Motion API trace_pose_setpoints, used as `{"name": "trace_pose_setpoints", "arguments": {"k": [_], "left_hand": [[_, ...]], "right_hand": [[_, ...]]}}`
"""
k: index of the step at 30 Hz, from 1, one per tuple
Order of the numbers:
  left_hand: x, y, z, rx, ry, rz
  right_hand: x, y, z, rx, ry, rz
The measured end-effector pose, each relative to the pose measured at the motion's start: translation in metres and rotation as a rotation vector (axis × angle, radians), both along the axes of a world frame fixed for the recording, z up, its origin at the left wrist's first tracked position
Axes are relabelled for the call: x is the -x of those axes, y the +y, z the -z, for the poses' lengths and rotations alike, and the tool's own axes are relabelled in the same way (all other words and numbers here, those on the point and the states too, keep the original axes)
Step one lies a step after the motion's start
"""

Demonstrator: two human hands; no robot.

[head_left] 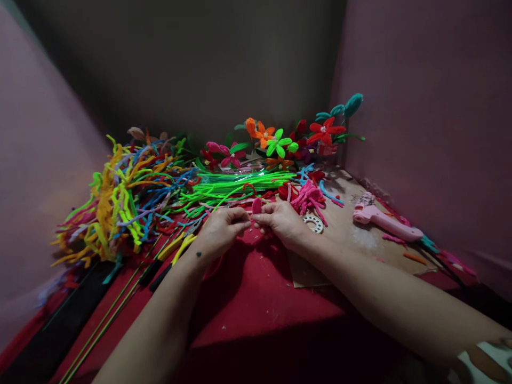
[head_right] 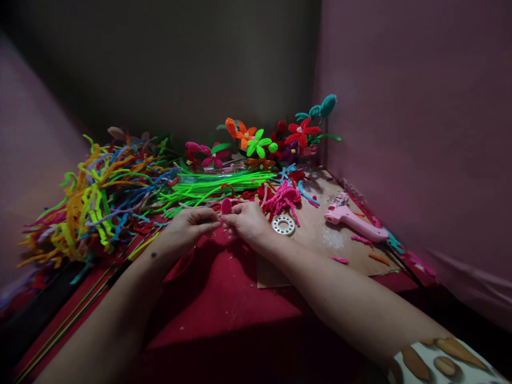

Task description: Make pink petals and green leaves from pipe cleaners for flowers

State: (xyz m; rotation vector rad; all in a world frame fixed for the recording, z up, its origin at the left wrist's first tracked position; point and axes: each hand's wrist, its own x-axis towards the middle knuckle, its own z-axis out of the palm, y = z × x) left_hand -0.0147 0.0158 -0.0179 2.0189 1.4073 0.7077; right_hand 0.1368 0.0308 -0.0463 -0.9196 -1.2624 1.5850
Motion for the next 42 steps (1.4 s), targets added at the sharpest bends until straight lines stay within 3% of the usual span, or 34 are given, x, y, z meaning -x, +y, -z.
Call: {"name": "trace_pose_setpoints", "arguments": {"k": [7,15,20,24,29,32,36,39,42], "left_hand": [[0.002,-0.001,0.003,-0.067,0.094,0.024],[0.002,0.0,0.001,-0.102,0.06,-0.047],[-0.004,-0.002,-0.004,0.029,-0.181,-0.105],[-0.009,-0.004,-0.004,0.112,-0.172,-0.095],[-0.011,-0.007,-0.001,-0.088,-0.1,-0.169],[-0.008,-0.008,-0.001,-0.155,-0.245,-0.263],[-0.009,-0.007,0.001,-0.022,-0.693,-0.404],[-0.022,-0.008,0.006,0.149,-0.619,-0.334],[-0.04,-0.01,0.011,0.186,-0.531,-0.27]], "right_hand": [[-0.001,-0.003,-0.003,-0.016,-0.064,0.0],[-0.002,0.001,0.0,0.025,-0.029,0.03],[-0.002,-0.001,-0.001,0.015,0.031,0.054],[-0.001,-0.002,-0.001,0.091,0.114,0.036],[-0.001,0.002,0.003,0.086,0.004,0.049],[0.0,0.006,0.004,0.115,0.108,0.138],[0.001,0.01,0.001,0.185,0.313,0.271],[0.004,0.008,-0.002,0.255,0.435,0.281],[0.008,0.005,-0.003,0.235,0.523,0.255]]}}
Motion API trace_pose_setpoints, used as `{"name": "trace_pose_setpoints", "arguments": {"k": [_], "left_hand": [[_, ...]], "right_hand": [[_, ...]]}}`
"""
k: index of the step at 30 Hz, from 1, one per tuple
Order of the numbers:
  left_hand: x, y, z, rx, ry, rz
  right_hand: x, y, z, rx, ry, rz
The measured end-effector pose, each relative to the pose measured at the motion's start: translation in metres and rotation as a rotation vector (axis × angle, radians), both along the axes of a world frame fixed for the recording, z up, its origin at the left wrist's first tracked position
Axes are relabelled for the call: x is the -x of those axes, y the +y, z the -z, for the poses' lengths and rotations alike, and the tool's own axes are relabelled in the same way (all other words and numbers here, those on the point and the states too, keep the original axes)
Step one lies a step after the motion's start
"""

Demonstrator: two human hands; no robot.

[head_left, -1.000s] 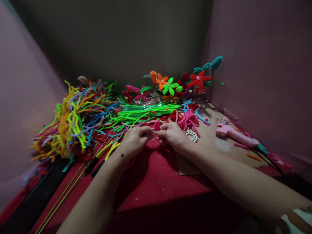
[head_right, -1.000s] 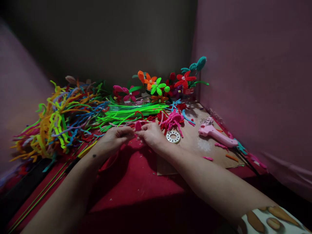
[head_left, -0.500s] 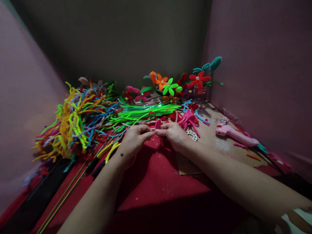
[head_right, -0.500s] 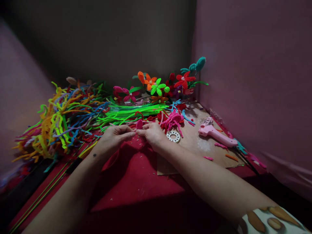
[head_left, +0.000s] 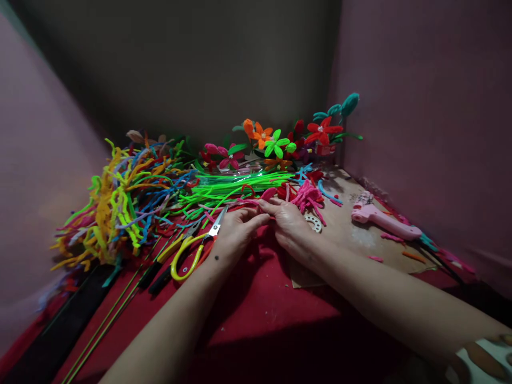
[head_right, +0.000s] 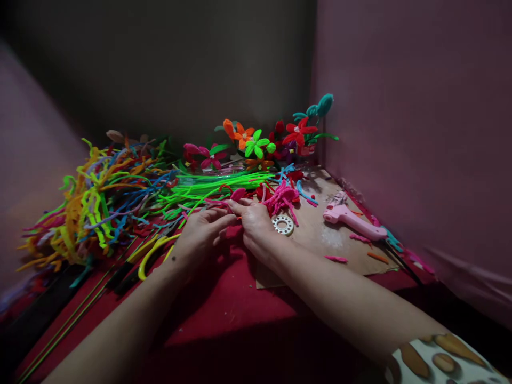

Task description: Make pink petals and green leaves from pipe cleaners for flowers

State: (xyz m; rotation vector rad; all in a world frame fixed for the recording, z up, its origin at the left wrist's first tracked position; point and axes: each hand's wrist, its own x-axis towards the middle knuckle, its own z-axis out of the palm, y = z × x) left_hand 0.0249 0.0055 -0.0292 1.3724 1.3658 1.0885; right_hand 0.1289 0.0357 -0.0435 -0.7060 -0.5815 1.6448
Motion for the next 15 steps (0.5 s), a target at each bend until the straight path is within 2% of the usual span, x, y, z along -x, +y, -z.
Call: {"name": "trace_pose_setpoints", "arguments": {"k": [3,7,9,12,13,15], "left_hand": [[-0.006,0.0,0.003,0.009,-0.116,0.012],[0.003,0.004,0.005,0.215,-0.454,0.166],[0.007,0.006,0.006,0.293,-0.51,0.233],[0.004,0.005,0.008,0.314,-0.428,0.243],[0.002,0.003,0.01,0.264,-0.345,0.215],[-0.003,0.0,0.012,0.036,-0.107,0.111]], "right_hand": [[0.003,0.0,0.003,-0.054,-0.008,0.022],[0.001,0.005,0.009,-0.157,-0.153,0.081],[-0.001,0.006,0.011,-0.178,-0.212,0.095],[-0.001,0.005,0.01,-0.152,-0.217,0.097],[0.0,0.004,0.01,-0.136,-0.202,0.095],[0.002,0.003,0.008,-0.111,-0.153,0.097]]}}
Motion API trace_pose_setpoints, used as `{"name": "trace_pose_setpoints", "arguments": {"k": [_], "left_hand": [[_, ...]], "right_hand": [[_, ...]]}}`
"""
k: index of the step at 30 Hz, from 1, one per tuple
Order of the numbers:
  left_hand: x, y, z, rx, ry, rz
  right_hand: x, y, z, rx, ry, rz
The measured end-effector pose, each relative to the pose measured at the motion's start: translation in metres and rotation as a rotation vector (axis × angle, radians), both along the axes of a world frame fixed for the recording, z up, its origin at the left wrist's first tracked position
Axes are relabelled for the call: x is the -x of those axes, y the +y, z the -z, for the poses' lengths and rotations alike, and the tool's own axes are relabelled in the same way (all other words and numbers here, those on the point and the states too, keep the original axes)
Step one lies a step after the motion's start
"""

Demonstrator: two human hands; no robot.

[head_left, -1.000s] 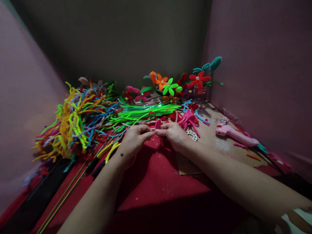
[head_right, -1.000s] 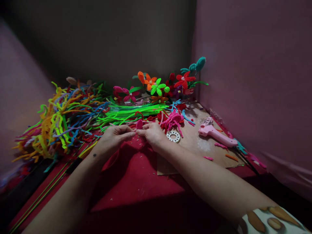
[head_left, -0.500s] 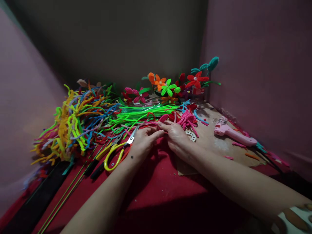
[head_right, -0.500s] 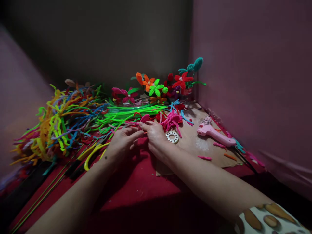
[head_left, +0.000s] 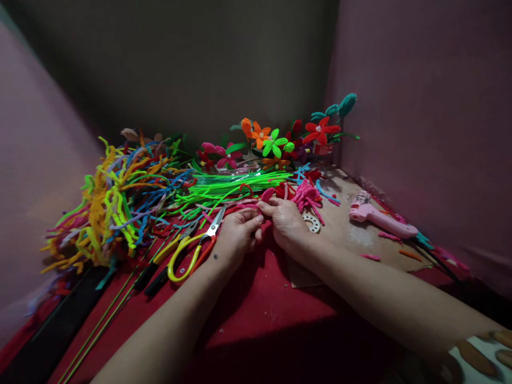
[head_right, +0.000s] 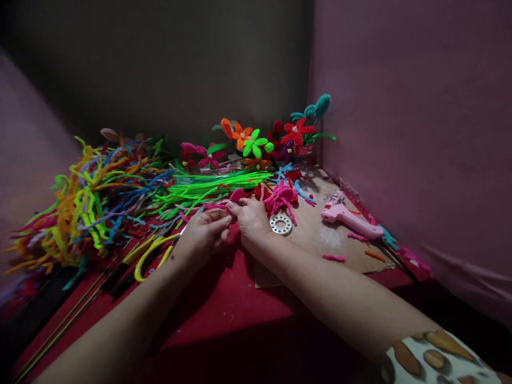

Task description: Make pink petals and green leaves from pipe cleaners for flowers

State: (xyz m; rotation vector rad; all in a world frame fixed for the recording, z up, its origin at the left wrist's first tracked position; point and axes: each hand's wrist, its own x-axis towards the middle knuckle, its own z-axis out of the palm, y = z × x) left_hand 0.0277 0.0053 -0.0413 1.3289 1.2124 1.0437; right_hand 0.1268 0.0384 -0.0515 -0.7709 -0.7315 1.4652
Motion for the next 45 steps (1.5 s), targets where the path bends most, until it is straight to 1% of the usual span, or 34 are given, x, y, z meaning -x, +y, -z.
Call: {"name": "trace_pose_setpoints", "arguments": {"k": [2,3,4,5,6,8,9,11,12,14,17,19,22,26,29,31,34,35,36,39,42,45], "left_hand": [[-0.003,-0.003,0.002,-0.276,0.22,-0.111],[-0.003,-0.004,0.002,-0.354,0.275,-0.138],[-0.003,-0.004,0.003,-0.355,0.275,-0.137],[-0.002,-0.004,0.002,-0.284,0.22,-0.107],[0.0,-0.004,0.002,-0.168,0.123,-0.056],[0.004,-0.001,0.0,0.059,-0.113,0.05],[0.006,0.0,-0.001,0.128,-0.211,0.088],[0.009,0.003,-0.002,0.162,-0.322,0.12],[0.01,0.004,-0.003,0.163,-0.355,0.116],[0.012,0.006,-0.006,0.208,-0.433,0.093],[0.013,0.007,-0.01,0.358,-0.571,0.062],[0.013,0.009,-0.011,0.432,-0.624,0.069],[0.011,0.009,-0.009,0.447,-0.637,0.103],[0.004,0.005,-0.004,0.285,-0.5,0.086],[0.001,-0.001,-0.005,0.178,-0.344,0.02],[0.001,-0.005,-0.006,0.136,-0.216,-0.014],[0.003,-0.006,-0.008,0.103,0.007,-0.011],[0.003,-0.006,-0.007,0.07,0.084,-0.029],[0.004,-0.005,-0.006,0.011,0.157,-0.068],[0.004,-0.001,-0.002,-0.265,0.339,-0.208],[0.002,0.0,0.003,-0.468,0.473,-0.215],[0.0,-0.001,0.004,-0.574,0.613,-0.211]], "right_hand": [[0.002,-0.001,-0.001,0.017,0.052,0.008],[0.003,-0.001,-0.002,0.032,0.07,0.008],[0.004,-0.001,-0.002,0.051,0.079,0.002],[0.004,-0.001,-0.002,0.065,0.077,-0.008],[0.004,0.0,-0.002,0.067,0.068,-0.021],[0.003,0.0,-0.002,0.032,0.05,-0.033],[0.003,-0.001,-0.002,0.007,0.048,-0.042],[0.003,-0.002,-0.003,-0.02,0.057,-0.09],[0.004,-0.002,-0.004,-0.019,0.065,-0.122],[0.006,-0.001,-0.004,-0.008,0.077,-0.139],[0.012,0.003,-0.003,0.005,0.068,-0.067],[0.015,0.007,-0.001,0.027,0.057,-0.046],[0.014,0.01,0.002,0.077,0.083,-0.059],[0.008,0.011,0.001,0.077,0.156,-0.097],[0.005,0.012,0.0,0.088,0.175,-0.084],[0.003,0.014,0.0,0.102,0.169,-0.078],[-0.001,0.016,-0.001,0.118,0.161,-0.045],[-0.002,0.017,-0.001,0.122,0.166,-0.03],[-0.004,0.018,-0.002,0.125,0.178,-0.015],[-0.007,0.019,-0.004,0.129,0.218,-0.005],[-0.006,0.016,-0.005,0.123,0.219,-0.023],[-0.003,0.013,-0.002,0.097,0.199,-0.036]]}}
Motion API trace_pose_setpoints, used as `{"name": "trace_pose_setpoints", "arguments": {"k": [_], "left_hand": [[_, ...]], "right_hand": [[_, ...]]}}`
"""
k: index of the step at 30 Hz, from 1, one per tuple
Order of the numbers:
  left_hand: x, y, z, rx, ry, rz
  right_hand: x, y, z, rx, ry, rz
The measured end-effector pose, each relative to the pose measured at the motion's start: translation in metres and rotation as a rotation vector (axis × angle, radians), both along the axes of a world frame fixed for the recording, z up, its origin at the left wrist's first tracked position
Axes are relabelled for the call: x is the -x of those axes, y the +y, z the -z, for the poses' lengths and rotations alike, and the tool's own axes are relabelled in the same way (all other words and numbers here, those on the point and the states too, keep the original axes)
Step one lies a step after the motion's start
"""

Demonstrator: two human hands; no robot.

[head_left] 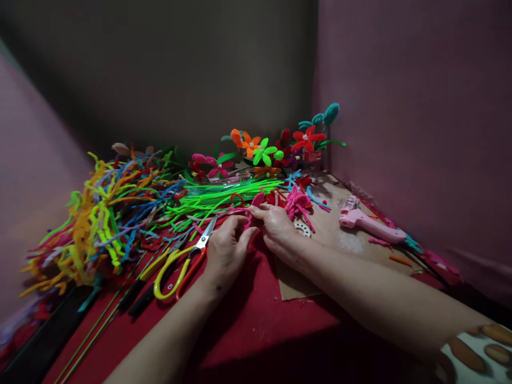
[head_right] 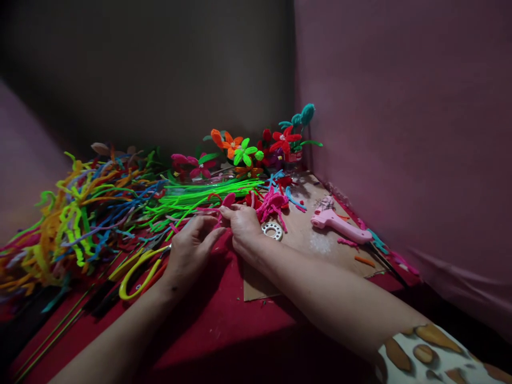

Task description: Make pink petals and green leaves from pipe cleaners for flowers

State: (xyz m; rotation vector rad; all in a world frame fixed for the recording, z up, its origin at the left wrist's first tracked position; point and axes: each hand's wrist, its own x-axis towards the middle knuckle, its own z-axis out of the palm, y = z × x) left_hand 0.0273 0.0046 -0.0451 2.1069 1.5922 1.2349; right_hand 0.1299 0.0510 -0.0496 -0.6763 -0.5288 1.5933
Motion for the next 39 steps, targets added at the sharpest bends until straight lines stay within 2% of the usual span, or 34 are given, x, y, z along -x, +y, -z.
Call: {"name": "trace_pose_setpoints", "arguments": {"k": [3,6,8,11,13,15,17,21,24,26,27,31,33,36,39], "left_hand": [[0.001,0.0,0.0,-0.031,0.102,-0.02],[0.001,0.001,-0.001,0.082,0.054,-0.017],[-0.003,0.0,-0.003,0.282,-0.147,0.042],[-0.008,-0.002,-0.006,0.617,-0.559,0.194],[-0.009,-0.003,-0.007,0.734,-0.758,0.3],[-0.008,-0.002,-0.005,0.763,-0.809,0.364],[-0.007,-0.001,-0.001,0.677,-0.663,0.342],[-0.005,-0.006,0.007,0.301,-0.18,0.203],[-0.005,-0.016,0.007,0.161,0.059,0.24],[-0.003,-0.024,0.002,0.091,0.128,0.293],[-0.002,-0.026,-0.001,0.022,0.128,0.28],[0.013,-0.018,-0.014,-0.364,0.161,-0.004],[0.022,-0.007,-0.014,-0.394,0.316,-0.086],[0.029,0.003,-0.009,-0.301,0.523,-0.029],[0.023,0.002,-0.003,-0.21,0.583,-0.011]], "right_hand": [[0.002,-0.003,0.004,-0.05,-0.038,-0.017],[0.002,-0.006,0.005,-0.069,-0.061,-0.034],[0.001,-0.007,0.004,-0.051,-0.074,-0.039],[0.0,-0.007,0.003,-0.007,-0.091,-0.046],[0.001,-0.006,0.003,0.009,-0.088,-0.039],[0.002,-0.005,0.004,0.031,-0.084,-0.031],[0.004,-0.005,0.005,0.056,-0.089,-0.033],[0.004,-0.006,0.004,0.033,-0.091,-0.023],[0.001,-0.004,0.003,0.037,-0.112,0.031],[-0.001,-0.002,0.003,0.0,-0.153,0.043],[-0.002,-0.002,0.004,-0.044,-0.18,0.026],[-0.003,-0.006,0.006,-0.21,-0.338,-0.07],[-0.003,-0.009,0.005,-0.227,-0.442,-0.071],[-0.004,-0.012,0.002,-0.28,-0.551,-0.055],[-0.005,-0.012,0.0,-0.377,-0.67,-0.058]]}}
